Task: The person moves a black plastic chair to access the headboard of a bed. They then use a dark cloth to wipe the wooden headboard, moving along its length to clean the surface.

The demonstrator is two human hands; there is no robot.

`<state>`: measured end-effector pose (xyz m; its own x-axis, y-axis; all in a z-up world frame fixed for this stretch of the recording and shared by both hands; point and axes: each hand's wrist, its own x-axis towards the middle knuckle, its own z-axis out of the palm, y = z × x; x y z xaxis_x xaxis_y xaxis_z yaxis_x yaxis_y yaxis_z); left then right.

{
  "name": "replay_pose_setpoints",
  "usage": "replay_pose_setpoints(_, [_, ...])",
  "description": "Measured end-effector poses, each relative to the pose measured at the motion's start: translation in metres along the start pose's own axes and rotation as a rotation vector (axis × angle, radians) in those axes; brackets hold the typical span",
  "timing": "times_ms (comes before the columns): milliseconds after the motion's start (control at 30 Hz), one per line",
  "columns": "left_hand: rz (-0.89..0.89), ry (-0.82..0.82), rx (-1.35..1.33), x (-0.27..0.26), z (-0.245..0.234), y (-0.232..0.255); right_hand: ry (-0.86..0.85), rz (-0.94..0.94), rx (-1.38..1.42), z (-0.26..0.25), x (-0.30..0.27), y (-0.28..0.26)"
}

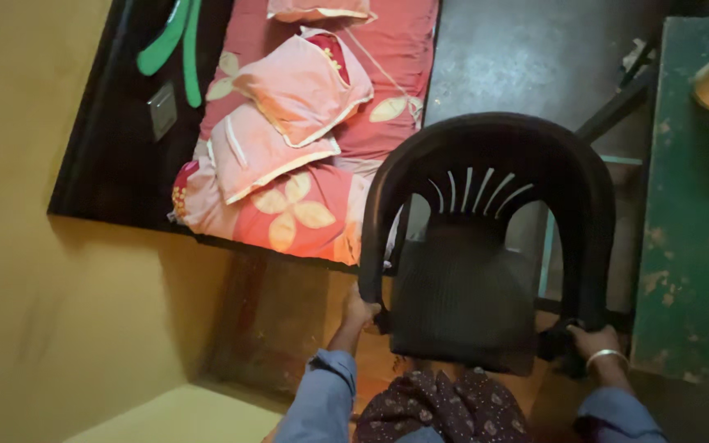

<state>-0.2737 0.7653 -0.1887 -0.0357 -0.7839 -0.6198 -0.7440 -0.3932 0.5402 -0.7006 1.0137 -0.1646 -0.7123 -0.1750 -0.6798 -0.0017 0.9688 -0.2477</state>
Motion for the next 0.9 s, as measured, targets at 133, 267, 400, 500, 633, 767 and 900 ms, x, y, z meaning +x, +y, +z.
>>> replay_pose_setpoints(133, [-0.008,0.081,0.069,-0.008,0.006,-0.006,-0.074,-0.049,0.137,-0.013,-0.011,-0.007])
replay_pose_setpoints(267, [-0.139,0.092,0.159,-0.02,0.015,-0.013,-0.106,-0.05,0.11,-0.023,-0.022,-0.022])
replay_pose_setpoints(400, [-0.139,0.124,0.216,-0.032,0.013,-0.014,-0.039,-0.04,-0.15,-0.023,-0.024,-0.027])
replay_pose_setpoints(500, [-0.228,0.154,0.084,-0.07,0.016,-0.035,-0.107,-0.054,-0.267,-0.025,-0.036,-0.013])
replay_pose_setpoints(633, [-0.191,0.084,0.241,-0.119,0.001,-0.059,-0.293,0.061,-0.458,-0.021,-0.048,-0.001])
replay_pose_setpoints(767, [-0.263,0.163,0.176,-0.177,-0.005,-0.09,-0.32,0.211,-0.256,-0.013,-0.071,0.013])
replay_pose_setpoints(900, [-0.324,0.22,0.057,-0.209,-0.02,-0.126,-0.196,-0.015,-0.555,0.003,-0.101,0.011])
